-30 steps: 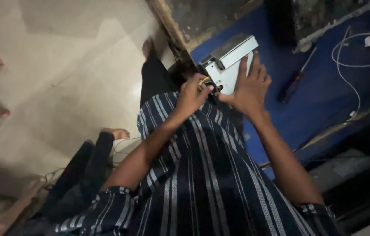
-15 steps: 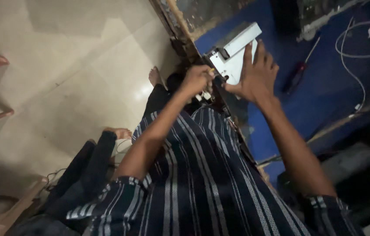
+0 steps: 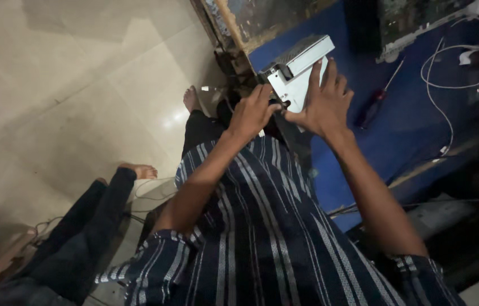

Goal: The person sits at a repair bench holding a computer power supply unit on their lap, turning it over and opening its casing. They pull out the internal wiring harness, manipulate the fan grille and casing panels, and handle the opened unit while a screwdriver lies on the bench.

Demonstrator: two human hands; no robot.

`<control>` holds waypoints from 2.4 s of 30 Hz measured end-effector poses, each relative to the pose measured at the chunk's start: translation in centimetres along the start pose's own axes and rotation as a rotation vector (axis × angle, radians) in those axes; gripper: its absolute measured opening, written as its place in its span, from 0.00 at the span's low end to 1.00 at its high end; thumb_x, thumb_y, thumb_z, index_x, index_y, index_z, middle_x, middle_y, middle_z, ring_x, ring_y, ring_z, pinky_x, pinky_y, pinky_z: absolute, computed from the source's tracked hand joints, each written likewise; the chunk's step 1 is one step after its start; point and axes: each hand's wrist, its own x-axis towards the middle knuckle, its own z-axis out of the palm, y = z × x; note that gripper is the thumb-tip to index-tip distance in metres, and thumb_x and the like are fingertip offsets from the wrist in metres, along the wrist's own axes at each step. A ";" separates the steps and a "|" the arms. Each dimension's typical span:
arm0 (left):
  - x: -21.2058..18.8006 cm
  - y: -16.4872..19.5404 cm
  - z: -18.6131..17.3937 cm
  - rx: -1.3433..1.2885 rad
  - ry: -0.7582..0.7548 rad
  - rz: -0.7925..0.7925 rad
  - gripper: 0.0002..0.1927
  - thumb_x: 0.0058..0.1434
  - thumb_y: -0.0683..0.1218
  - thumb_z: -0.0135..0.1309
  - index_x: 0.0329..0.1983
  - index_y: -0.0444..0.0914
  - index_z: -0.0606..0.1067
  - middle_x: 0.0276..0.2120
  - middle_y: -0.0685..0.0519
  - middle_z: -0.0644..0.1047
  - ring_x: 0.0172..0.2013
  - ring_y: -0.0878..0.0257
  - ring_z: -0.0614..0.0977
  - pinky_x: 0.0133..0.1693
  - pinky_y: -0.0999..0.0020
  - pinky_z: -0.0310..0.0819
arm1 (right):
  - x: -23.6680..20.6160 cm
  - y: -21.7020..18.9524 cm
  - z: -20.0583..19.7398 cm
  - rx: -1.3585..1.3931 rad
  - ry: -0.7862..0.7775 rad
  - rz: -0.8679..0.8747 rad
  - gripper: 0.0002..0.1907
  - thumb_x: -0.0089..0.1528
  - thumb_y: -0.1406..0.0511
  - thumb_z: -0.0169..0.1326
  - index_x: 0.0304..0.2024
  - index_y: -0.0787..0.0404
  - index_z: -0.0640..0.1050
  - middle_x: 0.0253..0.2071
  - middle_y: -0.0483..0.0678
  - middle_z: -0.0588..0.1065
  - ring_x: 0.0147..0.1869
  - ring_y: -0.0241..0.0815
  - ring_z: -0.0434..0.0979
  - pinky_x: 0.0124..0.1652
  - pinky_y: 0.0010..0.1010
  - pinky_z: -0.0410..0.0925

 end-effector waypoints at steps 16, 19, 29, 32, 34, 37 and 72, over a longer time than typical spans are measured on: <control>0.6 -0.5 0.5 -0.038 0.103 0.091 0.14 0.63 0.46 0.59 0.48 0.35 0.74 0.37 0.42 0.79 0.37 0.43 0.83 0.35 0.52 0.78 | 0.0 0.3 -0.2 -0.024 -0.039 -0.008 0.73 0.44 0.38 0.67 0.78 0.66 0.50 0.75 0.71 0.50 0.68 0.75 0.58 0.49 0.69 0.61; 1.0 -0.7 -0.1 0.010 0.038 0.129 0.13 0.64 0.47 0.58 0.46 0.34 0.74 0.36 0.41 0.79 0.35 0.43 0.83 0.34 0.52 0.77 | 0.2 0.2 -0.4 -0.017 -0.043 -0.001 0.75 0.40 0.37 0.67 0.77 0.66 0.50 0.74 0.71 0.50 0.67 0.75 0.58 0.48 0.69 0.61; 0.7 -0.2 1.0 0.269 0.113 0.155 0.11 0.61 0.48 0.61 0.33 0.37 0.74 0.26 0.47 0.78 0.24 0.50 0.83 0.26 0.55 0.76 | 0.0 0.1 -0.5 -0.037 -0.020 -0.012 0.72 0.44 0.36 0.66 0.77 0.68 0.52 0.74 0.71 0.51 0.66 0.74 0.60 0.48 0.69 0.62; 0.6 0.0 1.5 0.229 0.118 0.084 0.10 0.62 0.47 0.60 0.33 0.35 0.75 0.25 0.44 0.80 0.25 0.47 0.83 0.27 0.53 0.76 | 0.1 0.3 -0.5 -0.031 -0.021 -0.020 0.72 0.43 0.36 0.66 0.77 0.68 0.53 0.73 0.72 0.52 0.66 0.74 0.60 0.47 0.68 0.62; 0.5 0.3 1.6 0.200 0.076 0.013 0.11 0.62 0.48 0.59 0.33 0.35 0.76 0.24 0.42 0.80 0.25 0.45 0.83 0.29 0.51 0.77 | 0.2 0.4 -0.6 -0.059 -0.021 -0.026 0.73 0.42 0.36 0.66 0.76 0.69 0.53 0.72 0.71 0.53 0.66 0.75 0.60 0.48 0.68 0.62; 0.8 0.6 1.3 0.090 0.031 -0.036 0.11 0.62 0.48 0.59 0.33 0.34 0.77 0.23 0.40 0.79 0.27 0.43 0.83 0.32 0.49 0.78 | 0.3 0.6 -0.9 -0.068 -0.047 -0.024 0.72 0.42 0.36 0.66 0.76 0.68 0.54 0.73 0.70 0.52 0.65 0.74 0.60 0.48 0.68 0.62; -1.0 1.1 2.2 -0.164 0.197 -0.098 0.11 0.69 0.45 0.55 0.35 0.33 0.71 0.29 0.40 0.78 0.31 0.44 0.83 0.29 0.54 0.75 | 0.8 -0.1 -1.1 -0.041 -0.060 0.036 0.73 0.41 0.34 0.66 0.75 0.69 0.54 0.71 0.71 0.53 0.64 0.75 0.61 0.47 0.69 0.62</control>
